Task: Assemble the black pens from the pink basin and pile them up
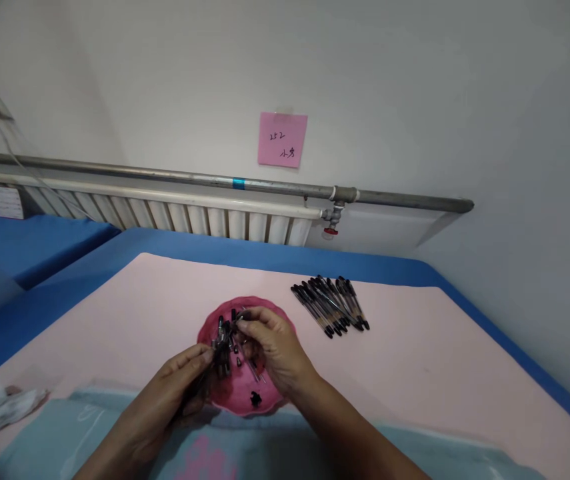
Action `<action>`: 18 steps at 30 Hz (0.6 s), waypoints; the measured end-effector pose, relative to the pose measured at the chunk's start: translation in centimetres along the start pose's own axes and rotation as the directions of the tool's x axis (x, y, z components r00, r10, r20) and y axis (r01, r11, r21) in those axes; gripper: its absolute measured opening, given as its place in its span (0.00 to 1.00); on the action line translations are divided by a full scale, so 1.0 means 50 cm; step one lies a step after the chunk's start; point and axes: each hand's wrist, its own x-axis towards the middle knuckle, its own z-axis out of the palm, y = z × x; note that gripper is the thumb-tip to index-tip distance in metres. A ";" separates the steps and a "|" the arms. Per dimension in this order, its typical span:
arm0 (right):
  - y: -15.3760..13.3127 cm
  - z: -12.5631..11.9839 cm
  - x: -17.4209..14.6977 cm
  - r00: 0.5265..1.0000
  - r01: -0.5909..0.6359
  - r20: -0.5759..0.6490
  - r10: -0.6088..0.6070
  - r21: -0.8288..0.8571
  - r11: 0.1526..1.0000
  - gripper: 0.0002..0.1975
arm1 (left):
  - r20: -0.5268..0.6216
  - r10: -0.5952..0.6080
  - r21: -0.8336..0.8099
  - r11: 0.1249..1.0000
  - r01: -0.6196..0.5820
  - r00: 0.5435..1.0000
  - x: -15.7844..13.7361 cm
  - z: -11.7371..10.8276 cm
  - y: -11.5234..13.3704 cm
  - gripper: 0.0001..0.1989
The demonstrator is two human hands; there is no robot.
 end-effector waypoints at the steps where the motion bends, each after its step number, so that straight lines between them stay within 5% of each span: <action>1: 0.004 0.003 -0.001 1.000 -0.012 -0.002 0.012 0.033 0.999 0.10 | 0.003 -0.001 0.004 1.000 0.001 1.000 0.000 0.001 -0.001 0.17; 18: 0.037 0.013 -0.010 0.999 -0.035 -0.019 0.034 -0.045 0.998 0.10 | -0.006 0.040 0.030 0.999 -0.040 0.999 0.004 0.009 -0.003 0.14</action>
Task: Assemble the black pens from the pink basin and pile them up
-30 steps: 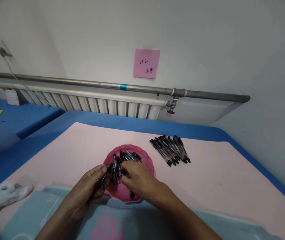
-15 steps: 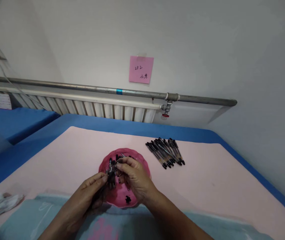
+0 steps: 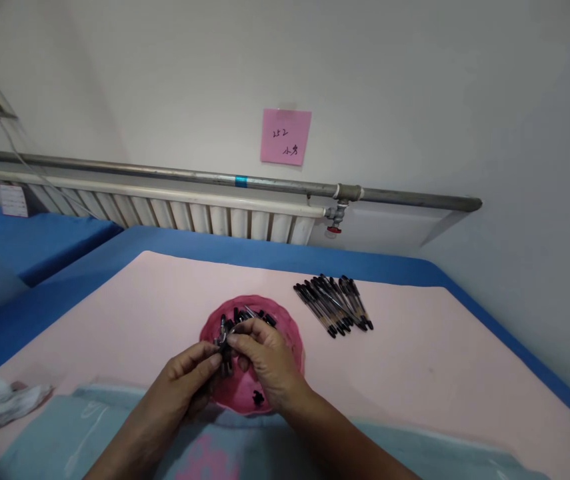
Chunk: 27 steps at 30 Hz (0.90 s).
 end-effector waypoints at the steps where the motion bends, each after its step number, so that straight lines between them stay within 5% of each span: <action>1: 0.000 0.000 0.000 1.000 0.013 -0.005 -0.013 -0.002 1.000 0.10 | 0.002 0.018 0.016 1.000 -0.018 1.000 0.001 -0.002 -0.001 0.14; 12: -0.005 0.019 -0.010 0.992 0.011 0.123 -0.004 -0.063 0.998 0.12 | 0.126 -0.001 0.030 1.000 -0.003 0.992 -0.006 0.016 -0.012 0.14; 18: 0.006 0.018 -0.023 0.976 0.045 0.214 -0.048 0.021 0.999 0.15 | -0.057 0.030 -0.092 0.995 -0.035 0.998 -0.002 -0.002 0.006 0.15; 27: 0.012 0.009 -0.024 0.995 0.066 0.084 -0.057 -0.115 0.991 0.17 | -0.100 0.066 -0.079 0.994 -0.074 0.993 0.000 -0.012 0.009 0.15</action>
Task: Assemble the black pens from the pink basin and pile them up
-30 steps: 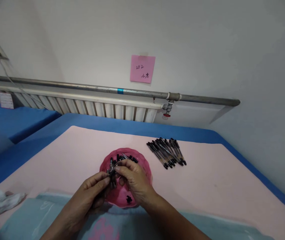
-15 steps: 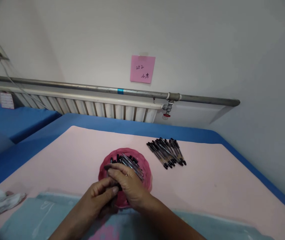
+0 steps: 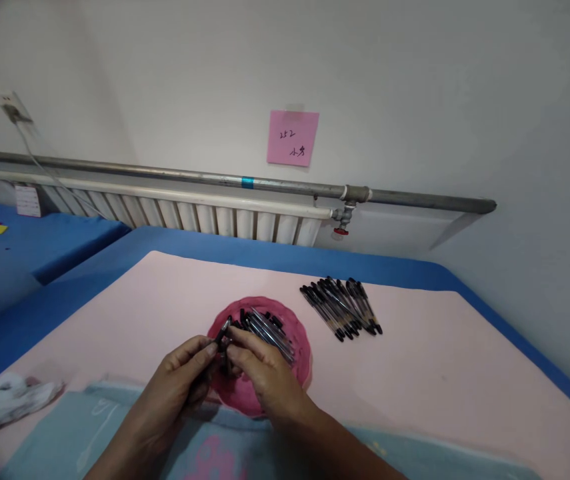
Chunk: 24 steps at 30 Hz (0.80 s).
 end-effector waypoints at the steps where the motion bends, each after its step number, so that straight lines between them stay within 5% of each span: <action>1: -0.002 0.000 0.002 1.000 -0.003 -0.014 0.003 0.013 1.000 0.17 | 0.021 -0.018 -0.002 1.000 0.018 1.000 -0.001 -0.001 -0.001 0.14; 6: -0.009 -0.005 0.014 1.000 -0.008 0.003 0.008 0.088 0.996 0.15 | 0.162 -0.132 -0.012 0.991 0.135 0.978 -0.008 0.000 -0.002 0.13; 12: -0.015 -0.006 0.018 0.996 0.000 -0.092 0.001 0.018 1.000 0.08 | 0.084 -0.062 0.096 0.994 0.054 0.995 -0.008 0.015 -0.003 0.17; 18: -0.017 -0.011 0.022 0.999 -0.008 -0.047 0.010 0.048 0.999 0.10 | 0.086 -0.068 0.139 0.989 0.056 0.994 -0.007 0.011 -0.001 0.16; 24: -0.029 -0.008 0.016 0.993 0.052 -0.099 -0.057 -0.049 0.997 0.05 | 0.047 0.276 0.391 0.879 -0.272 0.960 -0.014 0.012 -0.001 0.08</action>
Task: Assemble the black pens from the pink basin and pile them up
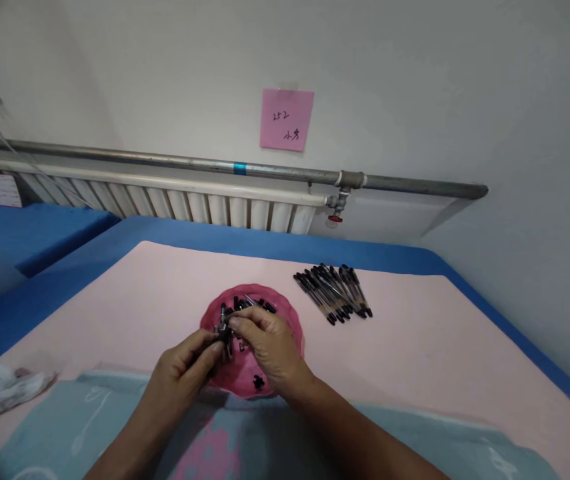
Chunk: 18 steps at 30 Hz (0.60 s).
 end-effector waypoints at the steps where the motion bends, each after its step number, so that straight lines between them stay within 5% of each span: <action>1: -0.004 0.001 -0.002 1.000 0.009 -0.005 -0.009 -0.026 1.000 0.05 | -0.011 0.027 0.023 0.999 -0.027 1.000 -0.001 0.000 0.000 0.08; 4: -0.012 0.002 -0.002 1.000 0.015 0.001 -0.015 -0.042 0.999 0.06 | -0.010 -0.005 -0.033 0.999 0.005 1.000 0.001 -0.003 -0.005 0.08; 9: -0.012 -0.018 0.013 1.000 -0.017 -0.020 0.016 -0.033 0.999 0.09 | -0.024 -0.178 -0.364 0.918 0.157 0.984 0.014 -0.022 -0.008 0.09; 18: -0.012 -0.038 0.024 0.992 0.118 0.014 -0.122 -0.377 0.919 0.05 | -0.217 -0.178 -0.480 0.876 0.054 0.960 0.030 -0.060 0.006 0.11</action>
